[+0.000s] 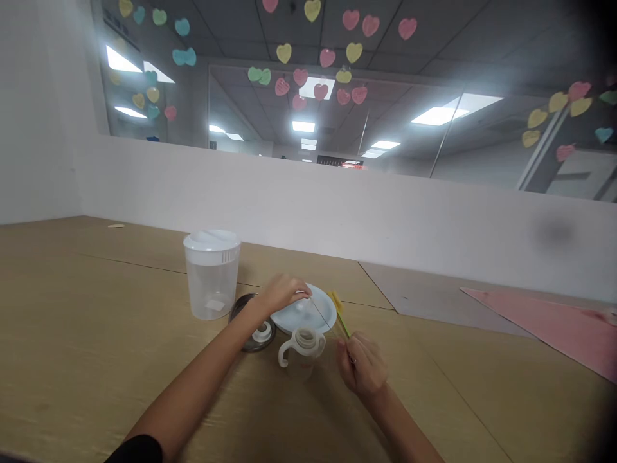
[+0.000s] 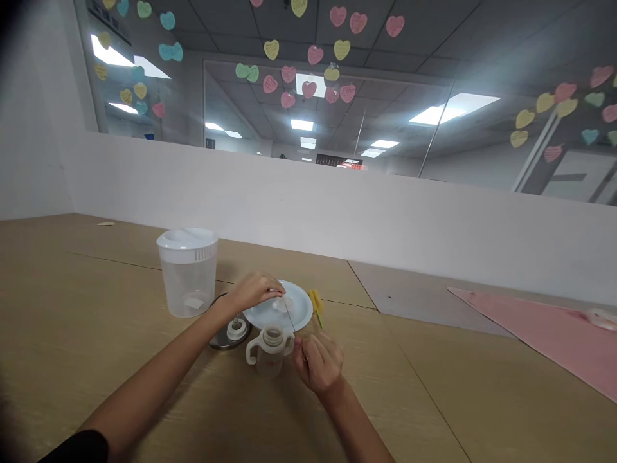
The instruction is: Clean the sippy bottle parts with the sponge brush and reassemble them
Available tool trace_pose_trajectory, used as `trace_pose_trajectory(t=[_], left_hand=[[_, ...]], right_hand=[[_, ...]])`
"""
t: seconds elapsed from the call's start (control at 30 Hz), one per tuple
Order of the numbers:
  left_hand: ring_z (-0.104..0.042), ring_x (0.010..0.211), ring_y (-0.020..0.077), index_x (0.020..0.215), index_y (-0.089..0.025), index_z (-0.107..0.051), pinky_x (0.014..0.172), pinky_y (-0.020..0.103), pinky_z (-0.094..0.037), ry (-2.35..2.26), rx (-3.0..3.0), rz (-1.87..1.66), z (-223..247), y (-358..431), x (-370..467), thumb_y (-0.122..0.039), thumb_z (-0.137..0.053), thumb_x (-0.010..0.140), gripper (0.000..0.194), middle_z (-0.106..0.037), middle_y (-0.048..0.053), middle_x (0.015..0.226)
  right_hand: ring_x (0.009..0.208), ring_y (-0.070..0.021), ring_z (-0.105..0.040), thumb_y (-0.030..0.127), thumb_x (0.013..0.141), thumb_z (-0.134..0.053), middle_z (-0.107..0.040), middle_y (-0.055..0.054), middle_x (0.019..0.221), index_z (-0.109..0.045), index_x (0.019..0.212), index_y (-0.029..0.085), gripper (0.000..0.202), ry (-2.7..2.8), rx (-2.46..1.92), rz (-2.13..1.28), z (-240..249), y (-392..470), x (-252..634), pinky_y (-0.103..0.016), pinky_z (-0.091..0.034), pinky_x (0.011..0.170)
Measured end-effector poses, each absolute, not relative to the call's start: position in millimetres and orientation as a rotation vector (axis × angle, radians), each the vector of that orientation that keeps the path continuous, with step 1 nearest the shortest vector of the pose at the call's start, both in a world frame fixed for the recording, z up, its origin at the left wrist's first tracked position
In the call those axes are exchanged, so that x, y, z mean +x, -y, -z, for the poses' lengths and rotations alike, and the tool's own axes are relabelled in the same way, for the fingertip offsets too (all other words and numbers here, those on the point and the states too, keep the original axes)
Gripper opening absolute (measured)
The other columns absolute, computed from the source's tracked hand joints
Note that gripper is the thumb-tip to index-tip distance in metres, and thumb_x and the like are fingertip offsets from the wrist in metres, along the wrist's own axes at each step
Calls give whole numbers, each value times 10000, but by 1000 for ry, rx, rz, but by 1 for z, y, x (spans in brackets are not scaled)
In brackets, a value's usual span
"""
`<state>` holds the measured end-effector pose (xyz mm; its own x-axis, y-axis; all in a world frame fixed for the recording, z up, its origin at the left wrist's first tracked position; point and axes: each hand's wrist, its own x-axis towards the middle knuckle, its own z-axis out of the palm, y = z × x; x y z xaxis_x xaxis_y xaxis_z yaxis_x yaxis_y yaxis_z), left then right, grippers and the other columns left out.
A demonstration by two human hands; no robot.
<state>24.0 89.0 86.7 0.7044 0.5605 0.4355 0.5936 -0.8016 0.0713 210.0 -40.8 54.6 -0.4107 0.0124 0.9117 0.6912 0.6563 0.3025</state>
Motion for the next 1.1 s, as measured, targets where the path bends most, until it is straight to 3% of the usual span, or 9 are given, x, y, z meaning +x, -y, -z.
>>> trace_pose_trajectory(t=[0.2, 0.5, 0.73, 0.93, 1.1], left_hand=[[-651, 888, 234, 873, -174, -730, 704, 278, -435, 1231, -2678, 551, -90, -91, 13, -183, -529, 860, 201, -716, 116, 936], [-654, 856, 231, 837, -122, -733, 741, 297, -464, 1396, -2718, 407, -71, -101, 20, -42, -530, 758, 233, -711, 176, 893], [-648, 816, 174, 833, -172, -724, 737, 243, -462, 1361, -3033, 474, -50, -107, 24, -113, -552, 744, 203, -731, 61, 869], [-631, 784, 139, 873, -117, -678, 708, 214, -463, 1299, -3254, 716, -57, -107, 23, -182, -528, 791, 183, -713, 65, 887], [-621, 832, 145, 938, -104, -643, 743, 235, -473, 1186, -3369, 966, -79, -99, 16, -302, -524, 830, 255, -693, 68, 912]], right_hand=[[447, -99, -328, 51, 867, -379, -339, 54, 490, -328, 614, 221, 309, 1830, -638, 691, -55, 42, 221, -253, -234, 447], [428, -80, -347, 113, 873, -462, -391, 54, 457, -397, 554, 198, 336, 1675, -833, 805, -31, 7, 229, -223, -286, 479], [411, -85, -330, 290, 904, -385, -455, 22, 447, -465, 537, 186, 391, 1724, -1289, 589, -18, -2, 229, -234, -236, 461], [452, -123, -408, 434, 892, -293, -512, -11, 494, -500, 563, 191, 458, 1708, -1629, 215, -19, -7, 230, -245, -240, 473], [488, -143, -447, 453, 884, -284, -546, -18, 539, -505, 572, 194, 462, 1680, -1694, 65, -20, -9, 231, -249, -253, 481]])
